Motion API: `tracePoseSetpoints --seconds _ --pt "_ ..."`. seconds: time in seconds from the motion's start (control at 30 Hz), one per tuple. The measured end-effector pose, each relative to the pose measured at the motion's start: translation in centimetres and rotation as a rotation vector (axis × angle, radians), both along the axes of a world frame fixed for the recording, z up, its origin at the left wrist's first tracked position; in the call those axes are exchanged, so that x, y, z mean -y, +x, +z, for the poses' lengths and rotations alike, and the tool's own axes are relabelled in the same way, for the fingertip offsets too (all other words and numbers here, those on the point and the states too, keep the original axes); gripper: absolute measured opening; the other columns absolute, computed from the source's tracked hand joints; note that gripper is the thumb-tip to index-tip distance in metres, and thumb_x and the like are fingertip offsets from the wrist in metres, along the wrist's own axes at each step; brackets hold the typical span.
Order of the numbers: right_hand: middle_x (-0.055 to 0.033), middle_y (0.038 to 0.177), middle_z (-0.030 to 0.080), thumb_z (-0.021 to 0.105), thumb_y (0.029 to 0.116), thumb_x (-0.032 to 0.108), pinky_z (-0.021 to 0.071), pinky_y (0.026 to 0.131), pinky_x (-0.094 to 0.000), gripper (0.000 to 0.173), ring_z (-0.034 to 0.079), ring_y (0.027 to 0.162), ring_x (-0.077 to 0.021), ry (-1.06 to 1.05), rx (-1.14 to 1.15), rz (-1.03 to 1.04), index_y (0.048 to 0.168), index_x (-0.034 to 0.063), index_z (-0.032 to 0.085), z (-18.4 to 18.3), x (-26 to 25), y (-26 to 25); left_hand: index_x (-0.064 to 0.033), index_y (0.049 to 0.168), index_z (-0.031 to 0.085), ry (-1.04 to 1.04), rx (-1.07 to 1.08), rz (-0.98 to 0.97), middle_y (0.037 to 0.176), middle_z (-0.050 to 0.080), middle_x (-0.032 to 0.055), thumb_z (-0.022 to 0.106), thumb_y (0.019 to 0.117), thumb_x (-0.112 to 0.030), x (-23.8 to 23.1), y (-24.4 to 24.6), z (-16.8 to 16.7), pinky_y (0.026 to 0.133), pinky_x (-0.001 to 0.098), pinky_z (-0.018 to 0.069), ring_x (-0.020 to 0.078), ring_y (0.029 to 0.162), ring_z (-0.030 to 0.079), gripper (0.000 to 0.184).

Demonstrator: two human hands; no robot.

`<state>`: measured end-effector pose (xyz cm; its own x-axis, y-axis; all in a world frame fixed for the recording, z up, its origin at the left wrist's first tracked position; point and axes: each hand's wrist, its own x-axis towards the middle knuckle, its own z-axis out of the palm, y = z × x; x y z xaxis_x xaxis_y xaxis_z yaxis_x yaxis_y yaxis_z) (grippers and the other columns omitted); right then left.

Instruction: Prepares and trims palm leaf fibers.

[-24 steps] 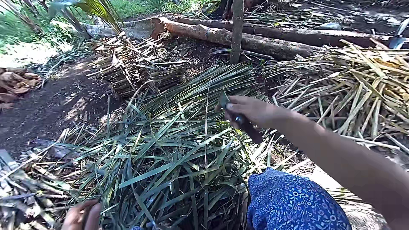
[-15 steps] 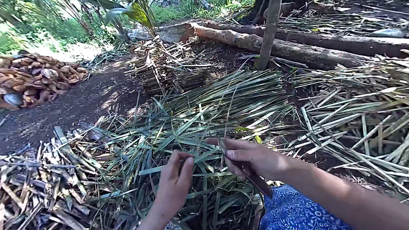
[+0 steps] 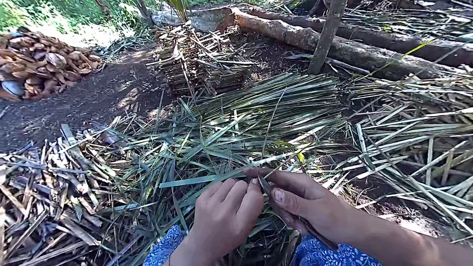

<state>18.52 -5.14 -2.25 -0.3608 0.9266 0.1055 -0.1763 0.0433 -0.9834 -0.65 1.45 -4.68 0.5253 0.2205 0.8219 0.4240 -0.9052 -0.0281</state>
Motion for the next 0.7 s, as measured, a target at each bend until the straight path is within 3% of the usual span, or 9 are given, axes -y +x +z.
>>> tracePoseSetpoints --seconds 0.2,0.33,0.47,0.53,0.6,0.7 --pt "0.0154 0.073 0.054 0.052 0.1061 0.03 0.0412 0.049 -0.0082 0.043 0.048 0.056 0.0082 0.072 0.006 -0.129 0.141 0.0047 0.054 -0.2 0.1 0.1 -0.006 0.095 0.061 0.029 0.019 -0.043 0.067 0.051 0.0057 0.055 0.1004 -0.011 -0.4 -0.3 0.2 0.053 0.027 0.0383 0.0191 0.057 0.047 0.009" --pt "0.0137 0.07 0.055 0.054 0.1055 0.035 0.0422 0.049 -0.0082 0.041 0.048 0.055 0.0074 0.095 -0.022 -0.263 0.141 0.0159 0.058 0.0 -0.4 1.9 -0.005 0.095 0.061 0.014 0.032 -0.04 0.066 0.049 0.0058 0.056 0.1012 -0.011 -0.6 -0.7 0.1 0.053 0.027 0.0391 0.0193 0.057 0.047 0.01" --pt "0.0085 0.06 0.051 0.048 0.1064 0.032 0.0442 0.047 -0.0122 0.038 0.047 0.046 0.0018 0.049 -0.144 -0.429 0.141 0.0186 0.057 0.6 -1.4 4.4 -0.0057 0.096 0.061 0.011 0.019 -0.028 0.066 0.049 0.0058 0.055 0.1015 -0.011 -0.6 -1.4 -0.3 0.052 0.0282 0.0389 0.0199 0.057 0.047 0.01" --pt "0.0083 0.06 0.051 0.046 0.1068 0.033 0.0443 0.047 -0.0118 0.038 0.048 0.046 0.0022 -0.005 -0.193 -0.373 0.141 0.02 0.056 0.7 -1.2 4.5 -0.006 0.095 0.061 0.018 -0.002 -0.029 0.066 0.05 0.0057 0.055 0.1008 -0.011 -0.6 -1.3 -0.5 0.052 0.0286 0.0386 0.0201 0.057 0.048 0.01" --pt "0.0108 0.063 0.054 0.053 0.1048 0.037 0.0431 0.047 -0.0094 0.04 0.048 0.048 0.0052 -0.075 -0.198 -0.224 0.142 0.021 0.056 0.7 -0.8 4.0 -0.0057 0.096 0.062 0.028 -0.021 -0.026 0.066 0.049 0.0059 0.055 0.101 -0.011 -0.7 -1.2 -0.6 0.051 0.0287 0.0384 0.0204 0.056 0.048 0.01" --pt "0.0155 0.067 0.05 0.05 0.105 0.031 0.0393 0.047 -0.0089 0.042 0.046 0.051 0.007 -0.127 -0.128 0.015 0.143 0.0147 0.051 0.4 -0.5 2.6 -0.0057 0.097 0.062 0.04 -0.034 -0.029 0.067 0.05 0.0063 0.054 0.1013 -0.012 -0.7 -1.0 -0.6 0.052 0.0294 0.0383 0.0209 0.057 0.048 0.011"
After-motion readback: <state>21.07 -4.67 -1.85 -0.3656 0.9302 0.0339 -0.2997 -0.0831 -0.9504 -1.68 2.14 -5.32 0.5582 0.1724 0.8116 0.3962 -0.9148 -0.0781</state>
